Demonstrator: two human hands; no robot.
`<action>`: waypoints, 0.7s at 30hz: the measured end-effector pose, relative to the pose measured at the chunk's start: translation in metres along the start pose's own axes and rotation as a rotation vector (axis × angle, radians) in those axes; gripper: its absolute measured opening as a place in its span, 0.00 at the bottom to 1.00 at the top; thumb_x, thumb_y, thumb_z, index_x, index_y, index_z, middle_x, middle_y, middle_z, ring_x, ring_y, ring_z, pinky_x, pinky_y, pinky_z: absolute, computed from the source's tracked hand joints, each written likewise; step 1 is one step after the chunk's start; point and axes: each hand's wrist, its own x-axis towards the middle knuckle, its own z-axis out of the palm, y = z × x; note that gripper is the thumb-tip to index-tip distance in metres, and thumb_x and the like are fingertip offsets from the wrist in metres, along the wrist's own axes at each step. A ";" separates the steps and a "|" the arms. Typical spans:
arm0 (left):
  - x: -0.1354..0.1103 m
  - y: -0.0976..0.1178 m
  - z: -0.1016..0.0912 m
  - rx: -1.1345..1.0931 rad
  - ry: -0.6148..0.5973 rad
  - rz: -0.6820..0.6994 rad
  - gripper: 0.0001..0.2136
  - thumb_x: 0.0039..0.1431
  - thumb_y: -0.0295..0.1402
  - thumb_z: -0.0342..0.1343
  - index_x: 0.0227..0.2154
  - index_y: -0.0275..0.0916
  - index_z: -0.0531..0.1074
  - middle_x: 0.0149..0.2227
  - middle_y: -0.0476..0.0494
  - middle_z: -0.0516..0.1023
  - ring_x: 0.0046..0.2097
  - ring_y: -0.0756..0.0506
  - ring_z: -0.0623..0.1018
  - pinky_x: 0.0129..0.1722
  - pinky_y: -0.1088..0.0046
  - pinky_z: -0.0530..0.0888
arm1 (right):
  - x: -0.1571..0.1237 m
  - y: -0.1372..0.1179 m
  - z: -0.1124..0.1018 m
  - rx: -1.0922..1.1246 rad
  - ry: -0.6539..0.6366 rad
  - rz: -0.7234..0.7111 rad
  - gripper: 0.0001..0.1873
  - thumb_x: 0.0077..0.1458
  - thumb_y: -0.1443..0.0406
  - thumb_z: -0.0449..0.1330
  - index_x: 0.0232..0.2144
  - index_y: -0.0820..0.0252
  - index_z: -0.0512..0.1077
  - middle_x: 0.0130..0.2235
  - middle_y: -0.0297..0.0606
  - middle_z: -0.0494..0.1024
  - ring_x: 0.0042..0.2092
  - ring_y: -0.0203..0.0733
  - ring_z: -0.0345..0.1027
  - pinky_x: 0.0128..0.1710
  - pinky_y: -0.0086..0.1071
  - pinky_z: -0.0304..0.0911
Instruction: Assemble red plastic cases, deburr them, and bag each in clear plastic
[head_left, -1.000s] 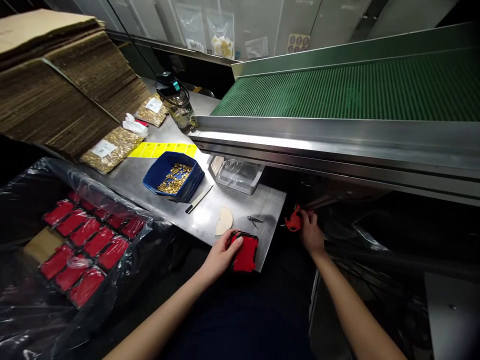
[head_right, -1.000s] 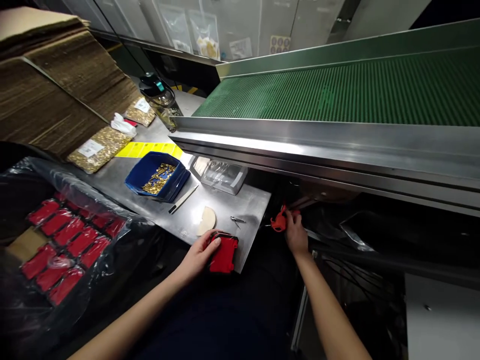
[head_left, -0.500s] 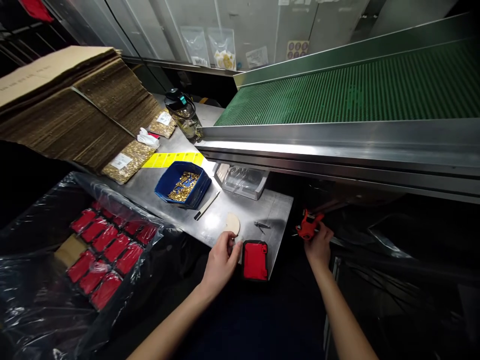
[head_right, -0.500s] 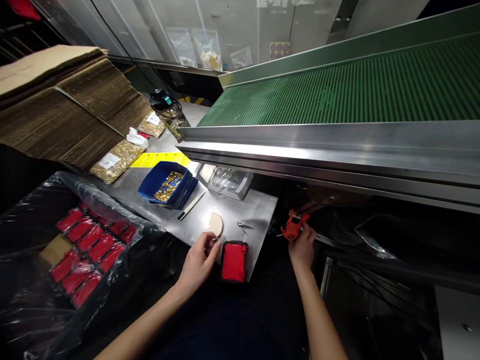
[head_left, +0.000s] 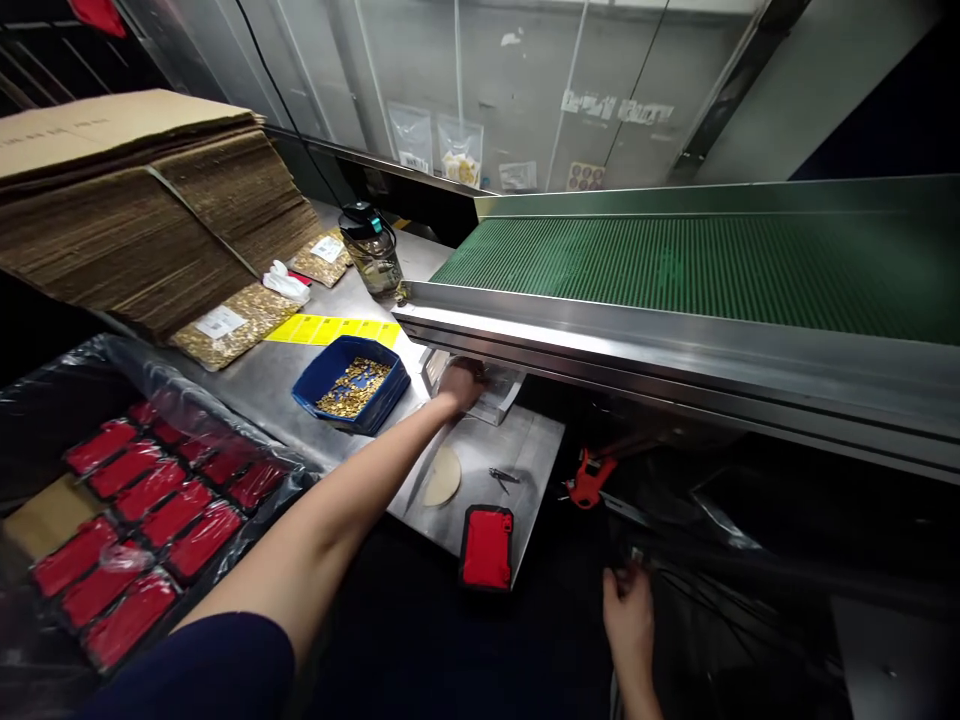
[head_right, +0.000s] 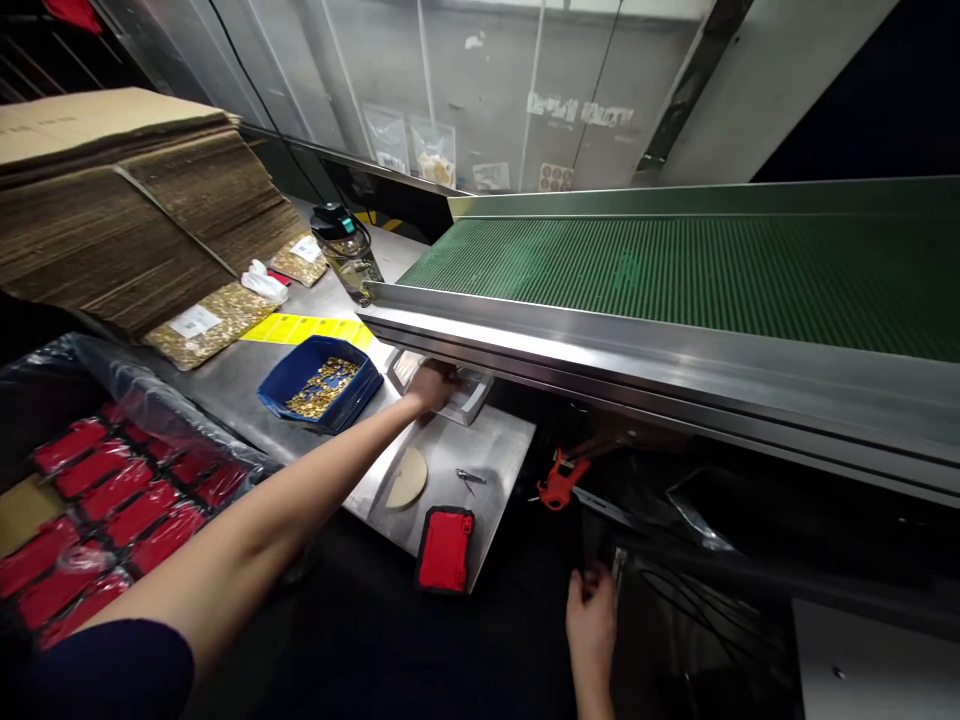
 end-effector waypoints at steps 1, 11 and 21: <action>0.006 -0.002 0.001 0.008 -0.001 -0.013 0.16 0.66 0.45 0.60 0.39 0.34 0.77 0.44 0.38 0.79 0.50 0.40 0.78 0.56 0.54 0.72 | -0.011 0.007 -0.005 0.045 -0.011 0.043 0.22 0.61 0.49 0.52 0.50 0.56 0.65 0.40 0.48 0.77 0.42 0.58 0.79 0.42 0.45 0.76; -0.052 -0.017 -0.023 -0.088 0.094 -0.054 0.17 0.65 0.46 0.60 0.35 0.35 0.78 0.34 0.43 0.80 0.40 0.43 0.78 0.48 0.61 0.73 | -0.071 -0.012 -0.030 0.220 0.000 0.254 0.26 0.58 0.44 0.53 0.50 0.52 0.67 0.40 0.45 0.78 0.43 0.58 0.79 0.43 0.46 0.77; -0.152 0.018 -0.030 -0.565 0.143 -0.081 0.22 0.57 0.52 0.61 0.27 0.34 0.78 0.27 0.46 0.76 0.31 0.47 0.72 0.33 0.72 0.67 | -0.021 -0.274 -0.034 0.416 -0.440 -0.305 0.21 0.67 0.50 0.53 0.51 0.57 0.72 0.49 0.45 0.80 0.47 0.47 0.76 0.47 0.37 0.70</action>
